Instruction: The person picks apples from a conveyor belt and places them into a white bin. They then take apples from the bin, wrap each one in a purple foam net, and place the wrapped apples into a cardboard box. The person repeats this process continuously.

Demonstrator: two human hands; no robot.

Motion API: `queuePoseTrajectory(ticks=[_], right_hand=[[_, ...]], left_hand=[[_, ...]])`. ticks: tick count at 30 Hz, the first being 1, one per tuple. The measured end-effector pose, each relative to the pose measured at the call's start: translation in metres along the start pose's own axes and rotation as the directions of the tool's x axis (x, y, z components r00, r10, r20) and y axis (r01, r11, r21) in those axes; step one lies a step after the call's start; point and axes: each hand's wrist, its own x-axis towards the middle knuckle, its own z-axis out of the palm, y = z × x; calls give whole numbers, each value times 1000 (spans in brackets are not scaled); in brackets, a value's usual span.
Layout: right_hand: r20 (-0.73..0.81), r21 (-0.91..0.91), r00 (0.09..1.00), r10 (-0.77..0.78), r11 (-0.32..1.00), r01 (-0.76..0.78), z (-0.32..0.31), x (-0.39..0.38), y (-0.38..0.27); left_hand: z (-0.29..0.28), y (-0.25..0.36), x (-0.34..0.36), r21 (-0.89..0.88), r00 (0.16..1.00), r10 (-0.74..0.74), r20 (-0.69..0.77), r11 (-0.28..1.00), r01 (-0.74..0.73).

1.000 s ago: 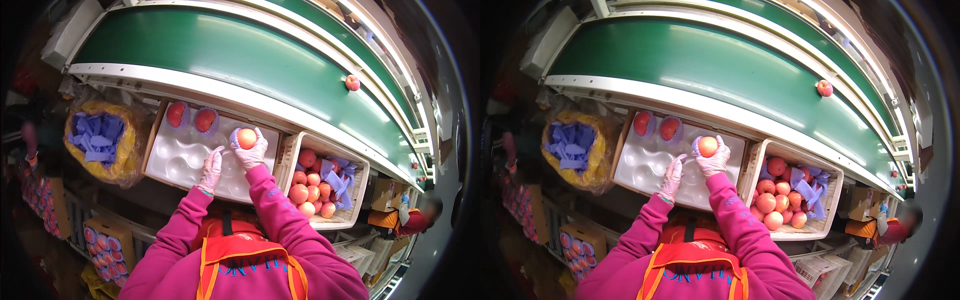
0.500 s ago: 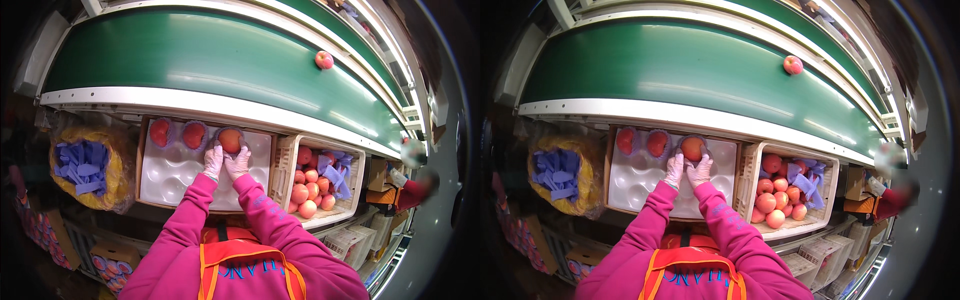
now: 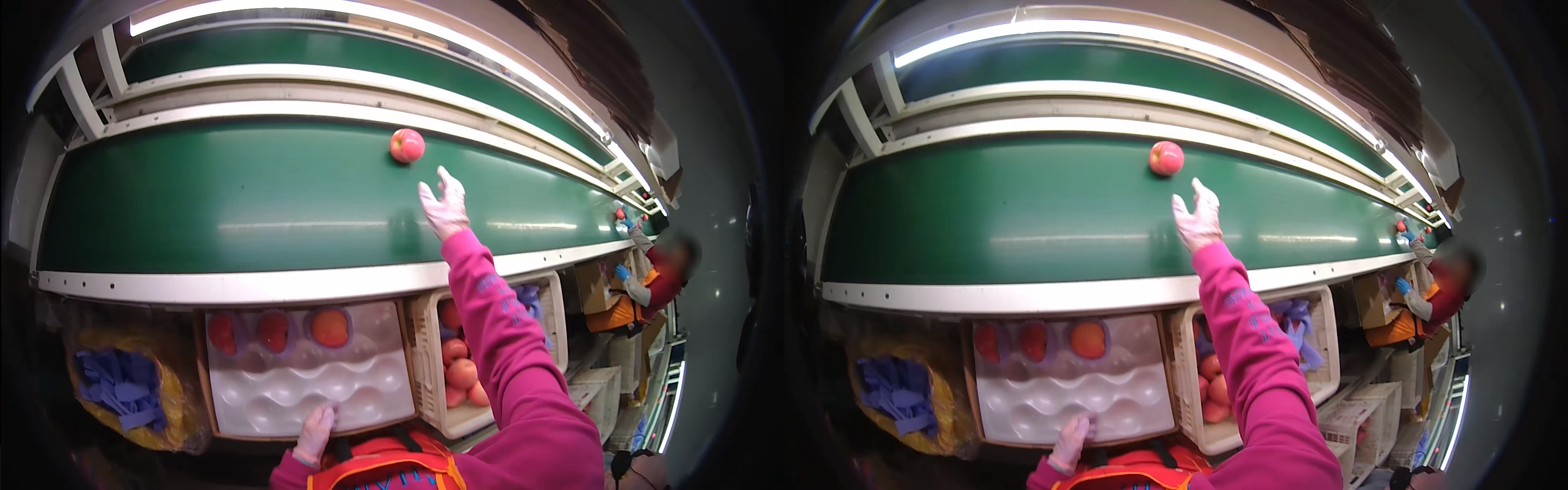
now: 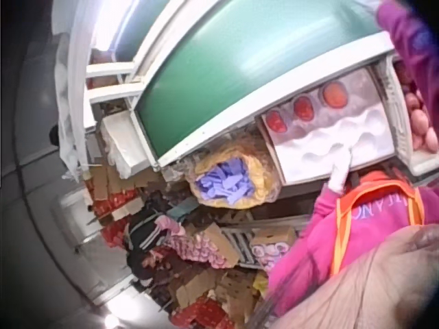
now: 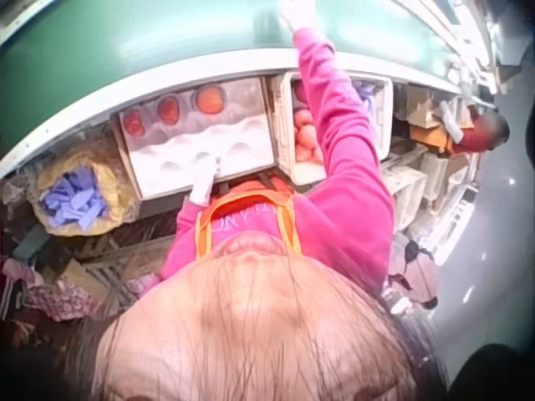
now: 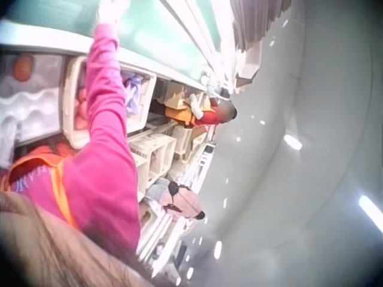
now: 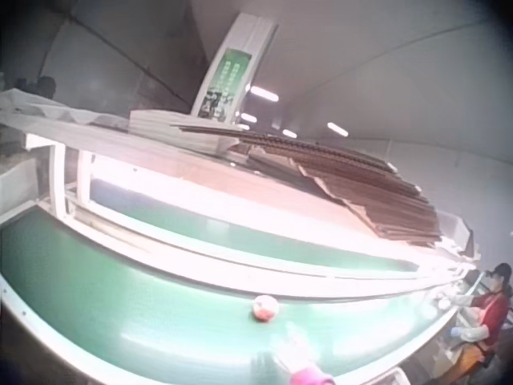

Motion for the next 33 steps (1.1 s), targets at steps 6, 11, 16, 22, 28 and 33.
queuePoseTrajectory(ticks=[6, 11, 16, 22, 28, 33], right_hand=[[36, -34, 973, 227, 974, -225, 116, 101, -47], [450, 611, 890, 71, 703, -364, 123, 62, -31], [909, 318, 324, -263, -67, -946, -14, -55, -80], [951, 273, 287, -119, -122, -954, -162, -158, -14], [728, -53, 450, -516, -698, -714, -227, -261, 94], [839, 408, 443, -316, -173, -897, -331, -284, 122]], left_hand=[[-46, -38, -33, 362, 949, 281, -146, 907, -213], [-30, -21, -58, -93, 964, 38, -262, 994, -65], [17, 26, -54, -31, 966, 148, -213, 987, -158], [107, 70, -43, 152, 903, 414, -118, 906, -396], [274, 94, -23, 86, 783, 562, 265, 795, -600], [352, 44, -23, 29, 794, 520, 315, 831, -556]])
